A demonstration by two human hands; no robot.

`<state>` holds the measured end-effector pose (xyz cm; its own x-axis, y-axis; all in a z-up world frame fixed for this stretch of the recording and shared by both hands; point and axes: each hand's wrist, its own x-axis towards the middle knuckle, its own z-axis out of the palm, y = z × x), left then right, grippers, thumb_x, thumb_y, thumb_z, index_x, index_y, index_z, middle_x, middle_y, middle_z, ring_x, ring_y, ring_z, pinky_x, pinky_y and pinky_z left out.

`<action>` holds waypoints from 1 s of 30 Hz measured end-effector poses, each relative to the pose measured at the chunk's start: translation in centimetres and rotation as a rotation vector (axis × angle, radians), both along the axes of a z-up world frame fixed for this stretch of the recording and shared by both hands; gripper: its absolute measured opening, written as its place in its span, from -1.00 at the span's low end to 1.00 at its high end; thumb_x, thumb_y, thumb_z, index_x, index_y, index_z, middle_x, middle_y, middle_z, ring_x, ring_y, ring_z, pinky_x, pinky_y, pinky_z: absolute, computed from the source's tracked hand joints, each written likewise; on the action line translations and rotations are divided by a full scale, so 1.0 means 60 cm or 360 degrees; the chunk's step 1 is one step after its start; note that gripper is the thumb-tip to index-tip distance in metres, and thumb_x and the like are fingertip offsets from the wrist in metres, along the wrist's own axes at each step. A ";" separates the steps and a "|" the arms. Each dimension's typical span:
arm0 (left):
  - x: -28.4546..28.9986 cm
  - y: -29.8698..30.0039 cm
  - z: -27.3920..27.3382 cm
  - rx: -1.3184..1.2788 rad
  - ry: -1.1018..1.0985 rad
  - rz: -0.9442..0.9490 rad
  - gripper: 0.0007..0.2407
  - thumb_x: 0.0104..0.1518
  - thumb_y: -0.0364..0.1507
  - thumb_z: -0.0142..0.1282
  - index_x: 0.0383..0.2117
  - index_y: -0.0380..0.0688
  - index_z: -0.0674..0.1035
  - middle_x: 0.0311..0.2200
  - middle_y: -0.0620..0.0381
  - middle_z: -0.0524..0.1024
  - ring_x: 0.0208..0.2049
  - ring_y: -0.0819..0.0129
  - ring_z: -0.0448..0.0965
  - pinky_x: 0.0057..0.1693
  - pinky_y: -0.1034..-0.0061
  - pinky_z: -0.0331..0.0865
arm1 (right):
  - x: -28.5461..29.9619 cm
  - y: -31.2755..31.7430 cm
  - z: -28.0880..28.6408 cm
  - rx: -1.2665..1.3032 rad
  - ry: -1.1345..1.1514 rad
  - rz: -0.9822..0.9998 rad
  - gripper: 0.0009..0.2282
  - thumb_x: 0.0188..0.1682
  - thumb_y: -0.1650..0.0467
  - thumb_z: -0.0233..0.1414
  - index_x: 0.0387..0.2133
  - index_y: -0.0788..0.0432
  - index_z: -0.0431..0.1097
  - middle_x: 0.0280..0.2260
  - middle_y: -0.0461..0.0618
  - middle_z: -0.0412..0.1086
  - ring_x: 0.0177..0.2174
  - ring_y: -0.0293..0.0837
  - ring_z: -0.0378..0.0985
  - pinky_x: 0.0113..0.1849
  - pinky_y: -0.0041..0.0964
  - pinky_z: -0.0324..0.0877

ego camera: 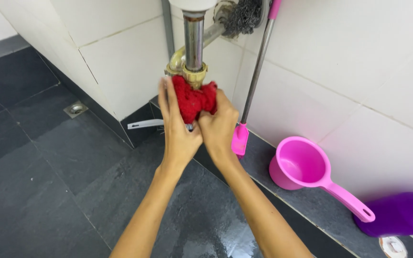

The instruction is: The person cleans the bathroom floor with a red cloth, then organizes cleaning supplies including a toilet brush, detergent bottles, a pink scoop, and a broom set. They place a packet of air freshener on a shelf and wipe the sink and pipes with the cloth.

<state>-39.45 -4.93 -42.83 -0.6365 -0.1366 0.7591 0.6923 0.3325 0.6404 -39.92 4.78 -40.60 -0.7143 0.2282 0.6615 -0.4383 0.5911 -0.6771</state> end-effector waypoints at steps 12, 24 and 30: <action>-0.039 -0.003 0.005 -0.0004 -0.0463 0.0067 -0.60 0.37 -0.40 -0.04 0.31 -0.27 0.34 0.22 -0.32 0.38 0.25 -0.22 0.25 0.30 0.08 0.14 | -0.046 -0.008 0.000 -0.0080 0.0045 0.0161 -0.56 -0.12 0.60 0.03 0.10 0.35 0.25 -0.33 0.33 0.51 -0.30 0.18 0.63 -0.23 -0.06 0.49; -0.001 0.015 0.146 0.0412 0.0275 -0.0213 -0.52 0.55 -0.48 -0.06 0.46 -0.23 -0.02 0.13 -0.17 0.58 0.13 0.22 0.67 0.27 0.47 0.50 | -0.033 -0.030 0.146 -0.0377 0.0307 0.0419 -0.59 0.06 0.50 0.01 0.19 0.33 0.16 -0.23 0.21 0.53 -0.28 -0.02 0.63 -0.20 -0.17 0.49; -0.033 0.006 0.212 0.0467 0.0462 -0.0290 -0.67 0.56 -0.46 -0.10 0.33 -0.30 0.16 0.11 -0.14 0.54 0.12 0.23 0.58 0.32 0.49 0.38 | -0.086 -0.021 0.192 -0.0483 0.0586 0.0674 -0.59 0.11 0.54 0.02 0.19 0.39 0.07 -0.05 0.25 0.45 -0.09 0.00 0.53 -0.01 -0.16 0.46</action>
<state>-41.45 -4.55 -30.09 -0.4366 -0.2782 0.8555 0.8876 0.0217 0.4601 -45.05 3.49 -29.06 -0.5220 0.1917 0.8311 -0.8278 0.1211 -0.5478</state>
